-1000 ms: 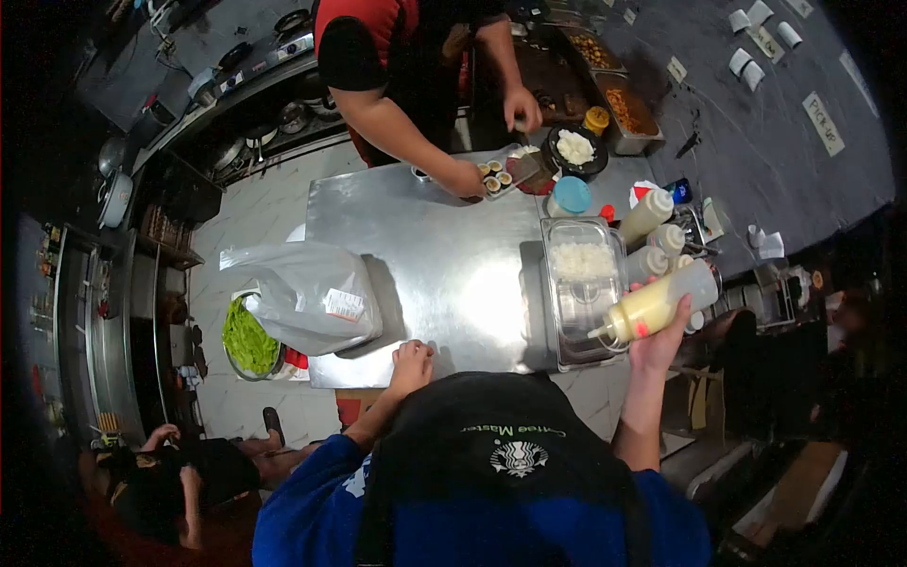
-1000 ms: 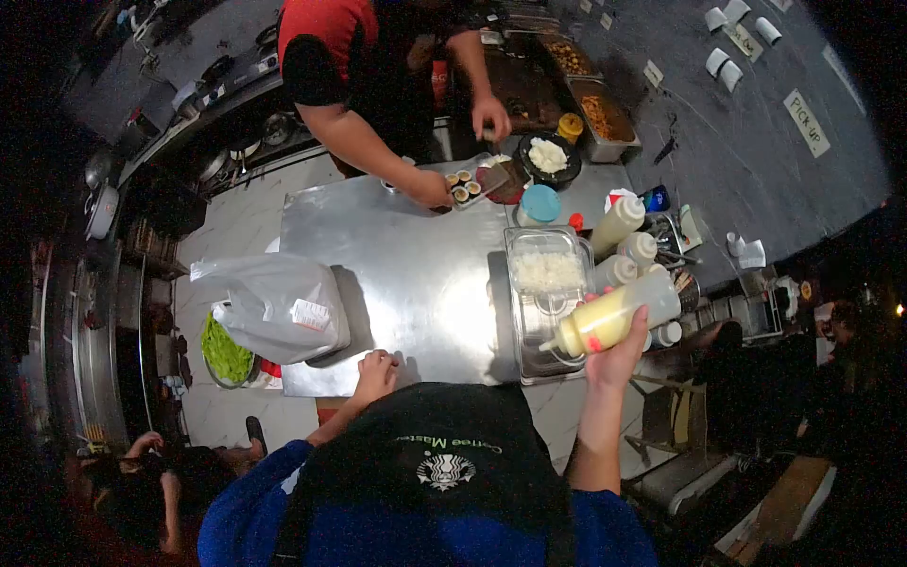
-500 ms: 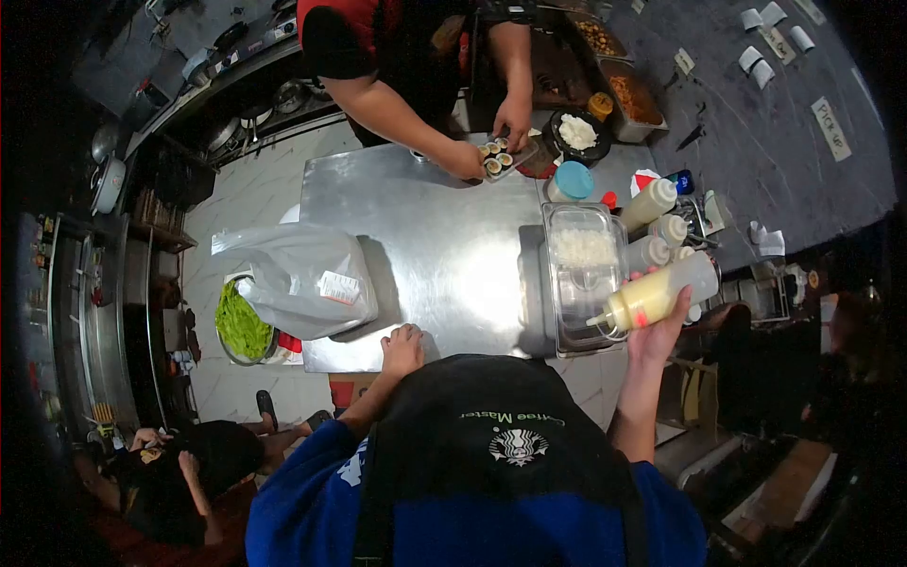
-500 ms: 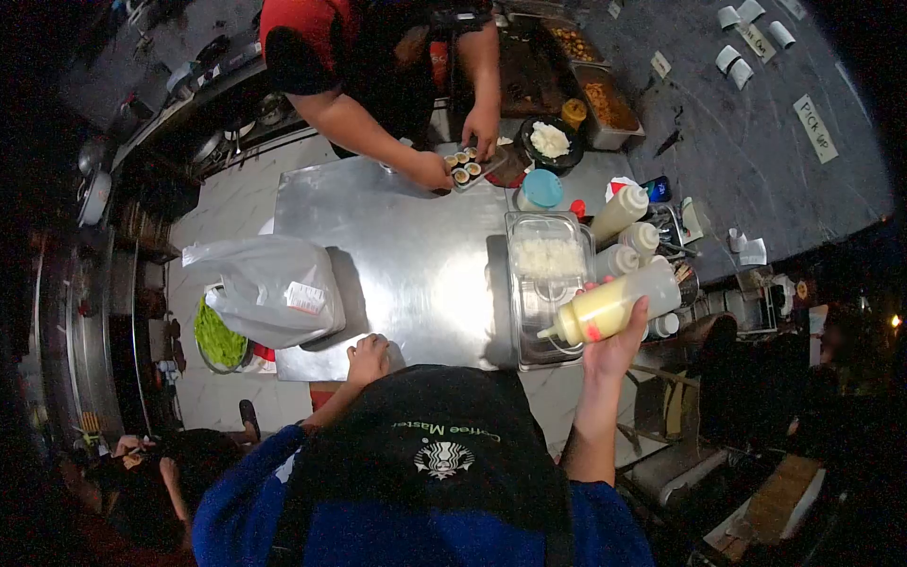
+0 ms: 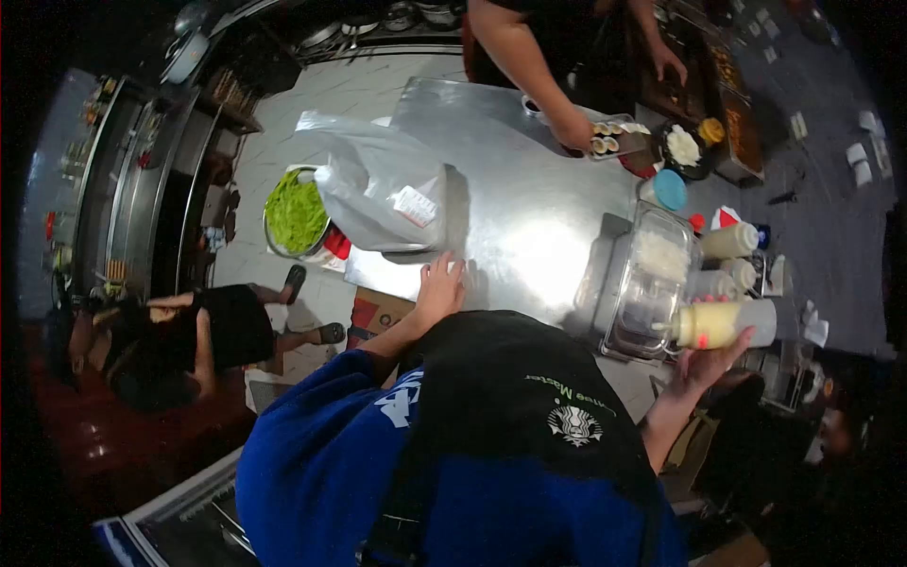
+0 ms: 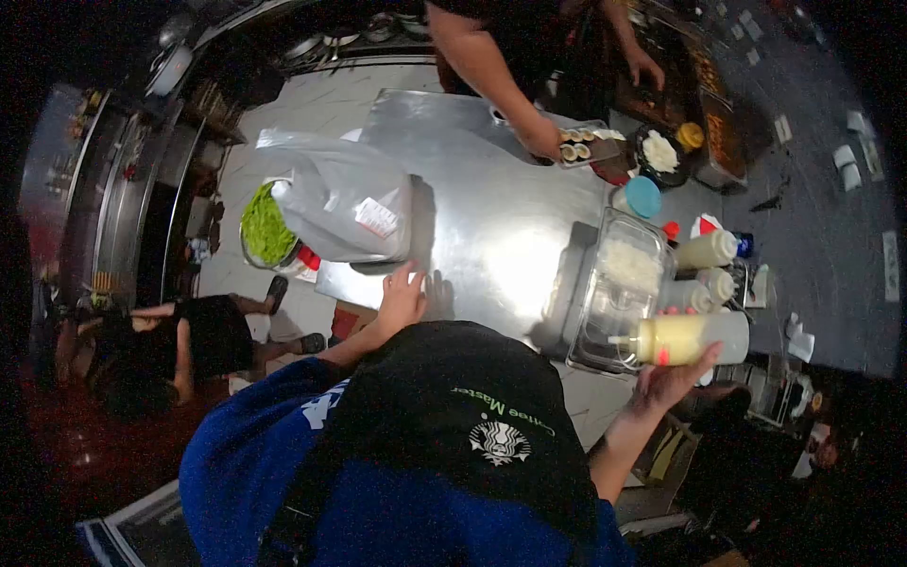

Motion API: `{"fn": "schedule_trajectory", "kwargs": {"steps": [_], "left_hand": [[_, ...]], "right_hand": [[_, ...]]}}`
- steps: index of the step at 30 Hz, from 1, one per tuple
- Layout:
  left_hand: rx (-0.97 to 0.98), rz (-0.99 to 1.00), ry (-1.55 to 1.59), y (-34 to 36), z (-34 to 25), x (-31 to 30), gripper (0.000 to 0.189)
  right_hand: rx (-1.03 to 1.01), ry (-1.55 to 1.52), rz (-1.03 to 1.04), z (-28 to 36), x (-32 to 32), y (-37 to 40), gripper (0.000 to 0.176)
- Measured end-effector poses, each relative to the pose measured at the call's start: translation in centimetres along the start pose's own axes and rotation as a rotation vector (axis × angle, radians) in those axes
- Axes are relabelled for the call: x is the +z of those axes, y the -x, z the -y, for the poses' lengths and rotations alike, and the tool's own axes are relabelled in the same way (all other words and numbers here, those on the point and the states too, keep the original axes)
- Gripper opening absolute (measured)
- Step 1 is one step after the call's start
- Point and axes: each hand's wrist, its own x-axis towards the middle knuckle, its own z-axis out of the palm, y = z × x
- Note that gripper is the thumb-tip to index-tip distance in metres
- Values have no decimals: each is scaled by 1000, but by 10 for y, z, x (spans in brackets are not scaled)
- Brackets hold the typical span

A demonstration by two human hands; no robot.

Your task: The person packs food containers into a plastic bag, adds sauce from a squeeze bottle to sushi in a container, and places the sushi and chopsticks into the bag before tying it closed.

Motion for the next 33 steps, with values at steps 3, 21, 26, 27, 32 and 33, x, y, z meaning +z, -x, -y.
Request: {"fn": "schedule_trajectory", "kwargs": {"steps": [3,21,26,27,32,33], "left_hand": [[-98,-196,56,12,-5,-35,53],[73,1,296,13,21,36,12],[12,77,315,11,15,33,16],[27,78,302,10,15,33,17],[46,65,276,12,19,38,17],[42,76,274,12,19,39,17]], "right_hand": [[15,66,-37,2,6,2,70],[-134,9,-125,2,7,7,60],[-137,27,-140,-2,6,7,59],[-136,22,-140,-1,8,8,59],[-131,11,-133,-1,10,9,59],[-130,11,-131,-2,10,9,60]]}}
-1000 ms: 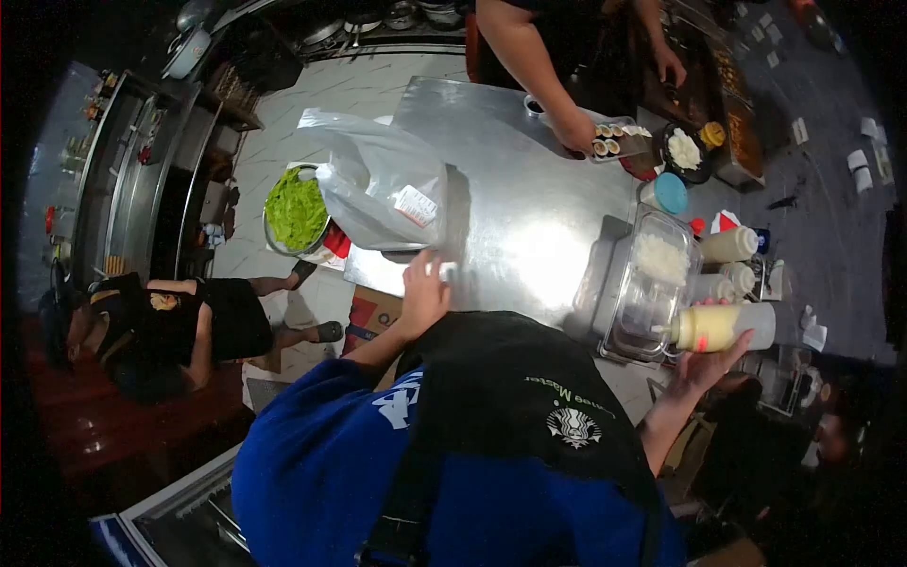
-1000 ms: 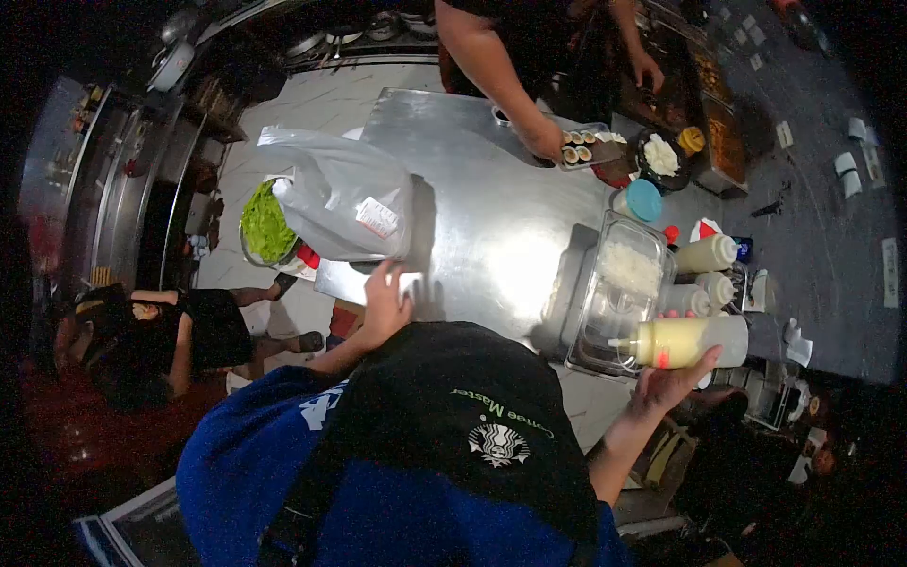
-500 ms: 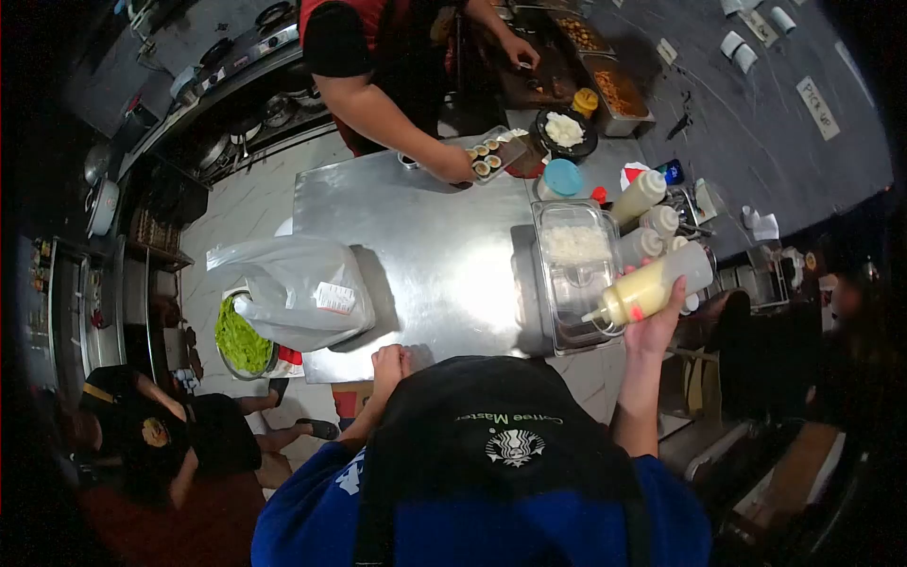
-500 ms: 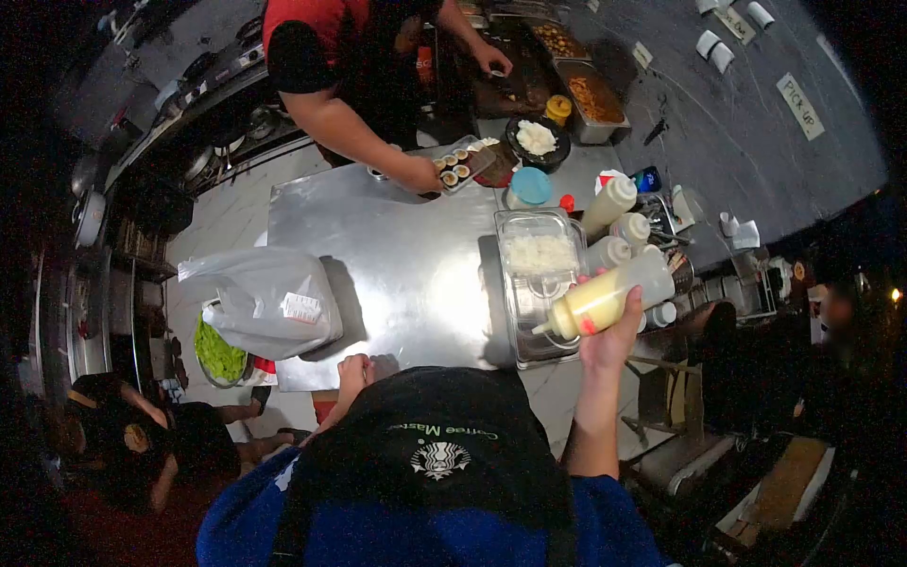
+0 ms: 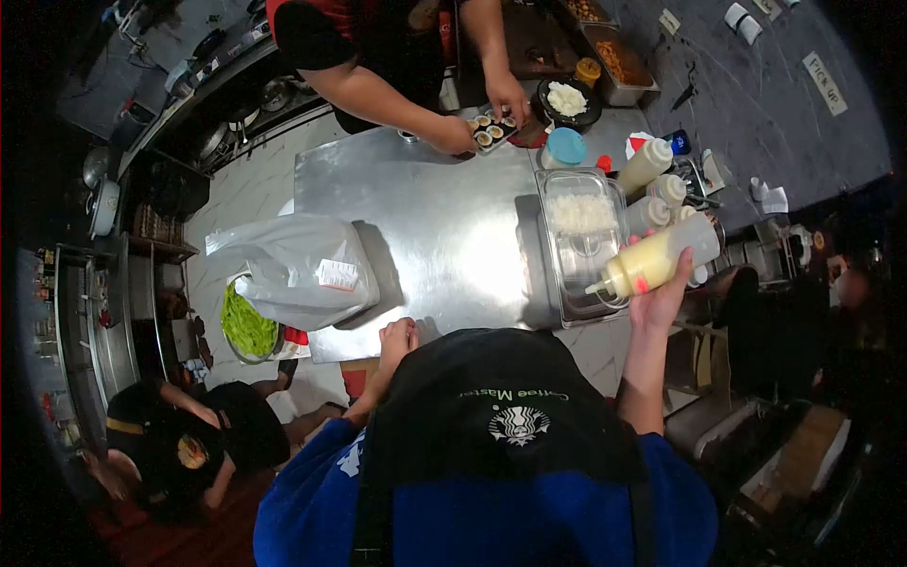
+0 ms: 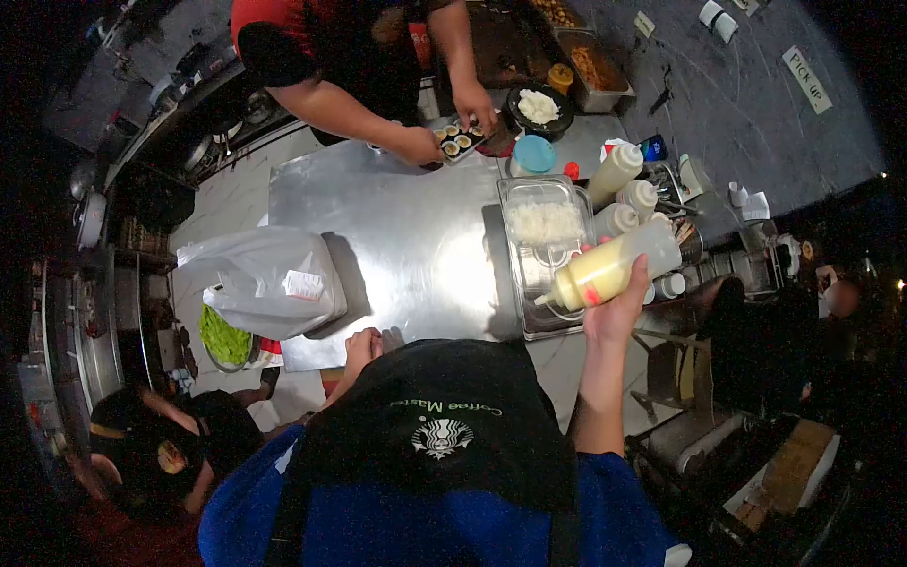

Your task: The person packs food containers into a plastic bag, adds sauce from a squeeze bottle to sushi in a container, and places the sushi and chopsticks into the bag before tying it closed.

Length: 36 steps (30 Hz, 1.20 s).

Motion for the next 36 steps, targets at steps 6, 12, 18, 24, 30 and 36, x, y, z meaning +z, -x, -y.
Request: {"fn": "schedule_trajectory", "kwargs": {"steps": [6,12,18,24,30,36], "left_hand": [[-40,60,29,-2,4,3,19],[-43,94,34,-4,5,2,18],[-24,92,19,-9,0,-1,18],[14,67,39,-7,4,-1,18],[24,84,55,-11,3,0,19],[24,89,51,-11,0,-3,21]], "right_hand": [[-3,-22,60,-1,-2,-1,60],[-16,15,27,4,7,2,63],[-12,18,37,4,7,1,64],[-30,12,47,5,6,2,63],[-35,0,42,6,5,3,62],[-43,9,26,6,7,6,60]]}}
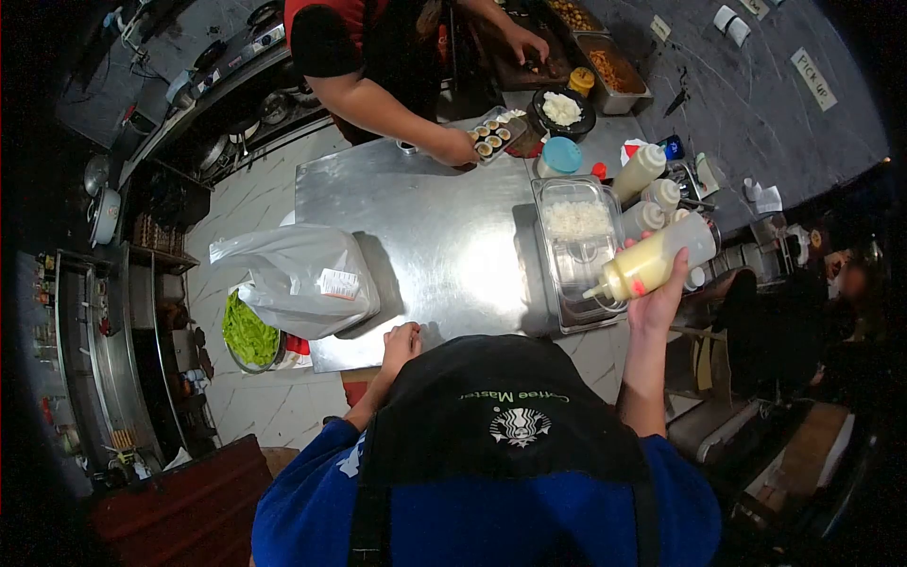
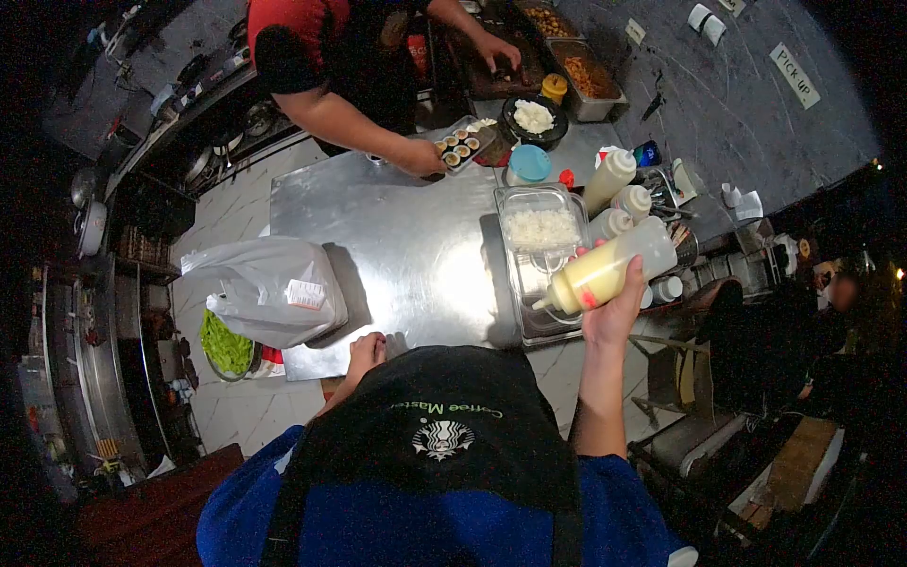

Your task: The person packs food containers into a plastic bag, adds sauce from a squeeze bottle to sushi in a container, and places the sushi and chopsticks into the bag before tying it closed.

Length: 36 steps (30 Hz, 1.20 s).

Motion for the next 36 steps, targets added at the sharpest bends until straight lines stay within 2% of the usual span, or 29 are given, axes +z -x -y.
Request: {"fn": "schedule_trajectory", "kwargs": {"steps": [13,36], "left_hand": [[-17,-22,17,-4,-3,-1,20],[-41,-15,14,-6,3,4,19]], "right_hand": [[26,-29,49,-2,-1,0,59],[19,-23,8,-6,-4,2,60]]}}
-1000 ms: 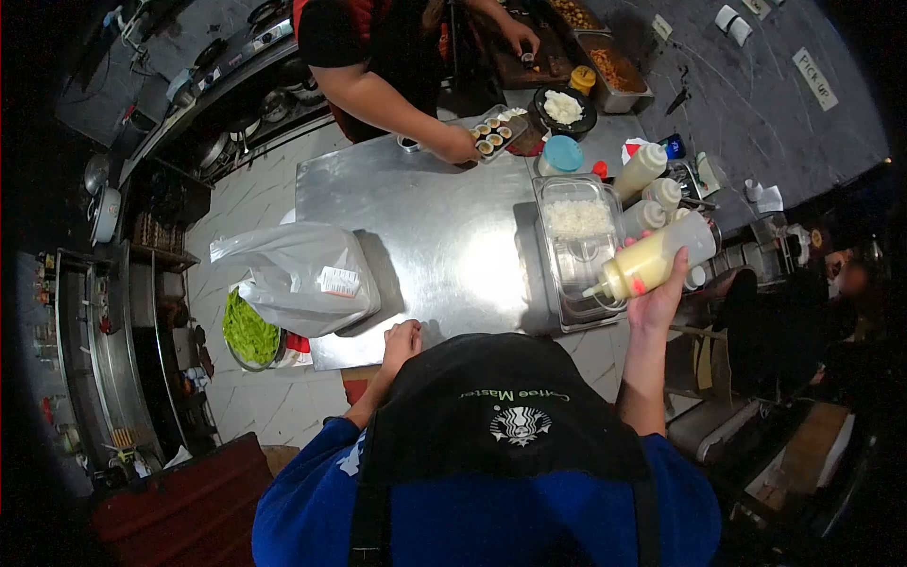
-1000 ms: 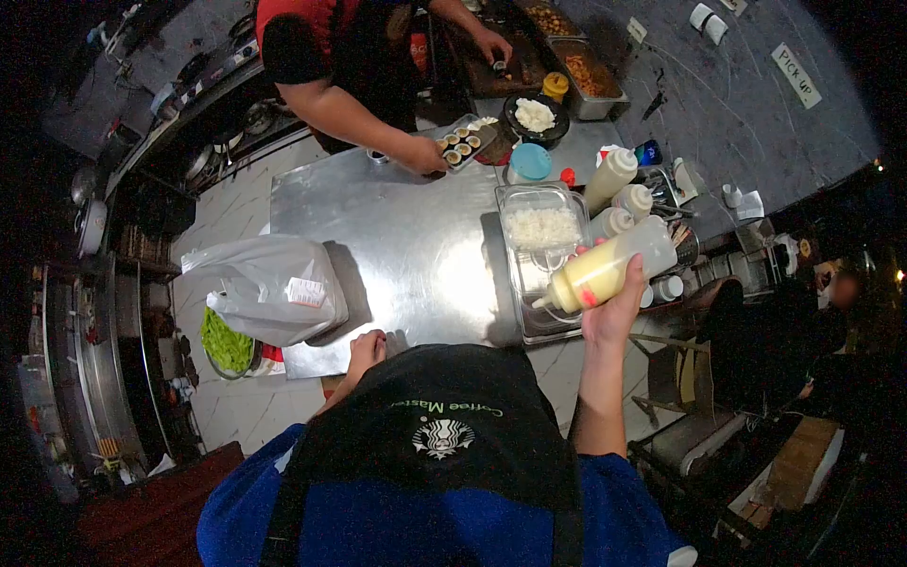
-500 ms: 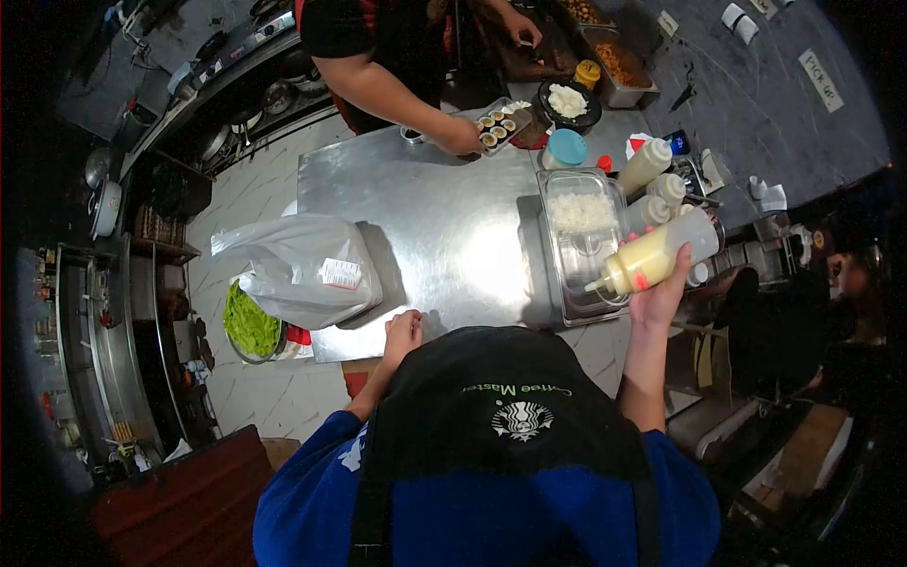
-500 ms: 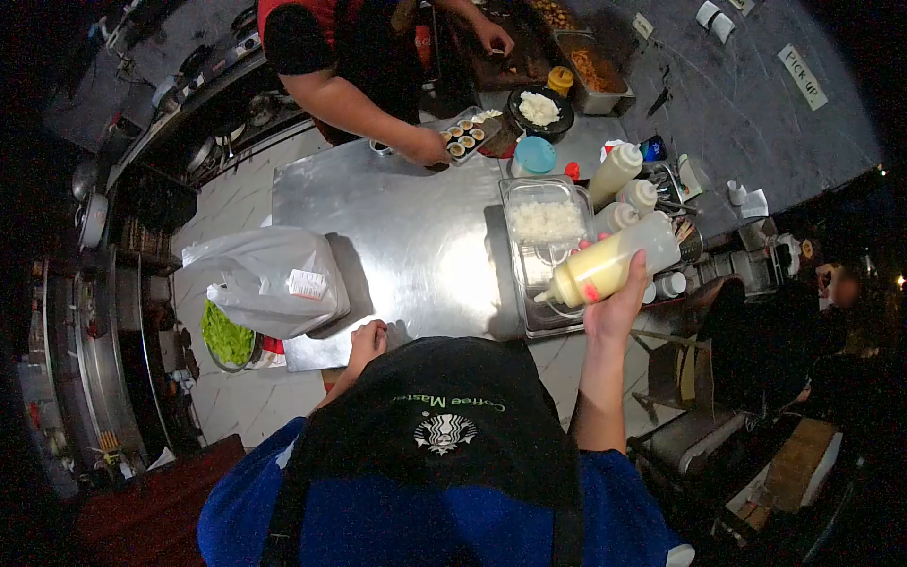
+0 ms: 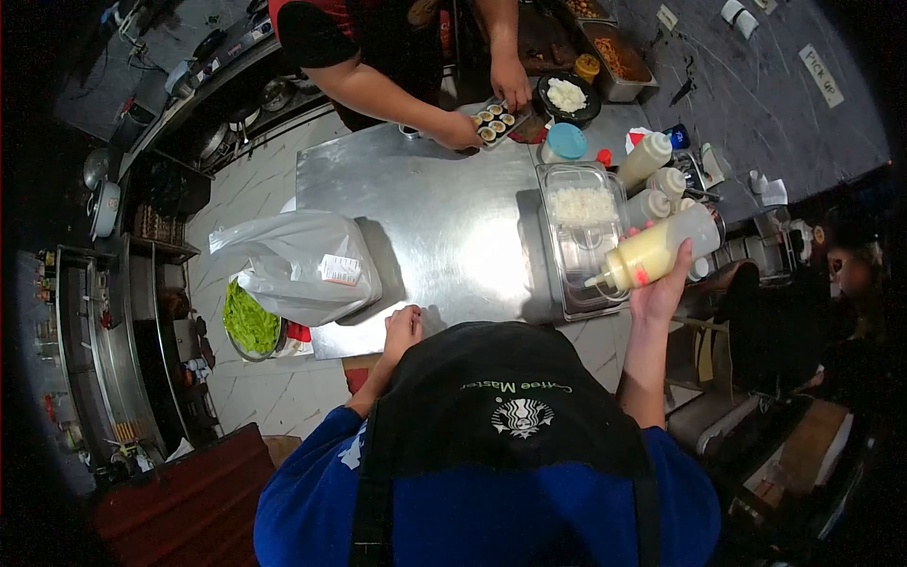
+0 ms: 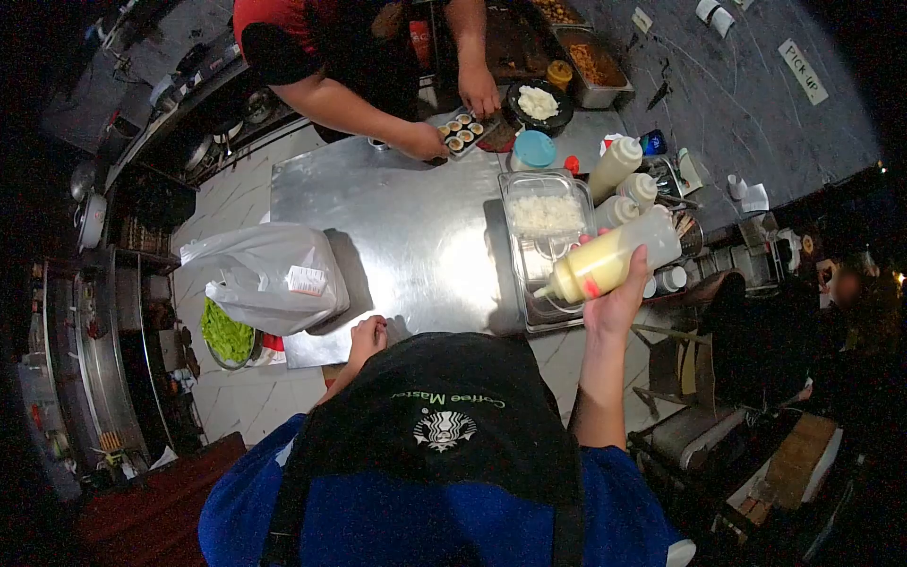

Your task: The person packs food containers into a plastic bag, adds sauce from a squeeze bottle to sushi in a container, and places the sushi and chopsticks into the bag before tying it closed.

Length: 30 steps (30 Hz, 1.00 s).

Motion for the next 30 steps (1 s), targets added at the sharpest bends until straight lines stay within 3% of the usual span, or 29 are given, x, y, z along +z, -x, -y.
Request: {"fn": "schedule_trajectory", "kwargs": {"steps": [19,23,25,27,30], "left_hand": [[-24,9,34,0,-19,-9,17],[-12,177,224,-36,-76,-33,16],[323,109,256,-62,-113,-48,18],[444,65,233,-77,-167,-76,18],[414,172,479,-82,-229,-95,20]], "right_hand": [[25,12,-11,1,1,5,67],[11,-43,-55,-10,1,-2,70],[104,-73,36,-3,10,0,71],[42,-48,-21,2,32,7,71],[44,-66,-3,-1,39,8,71]]}}
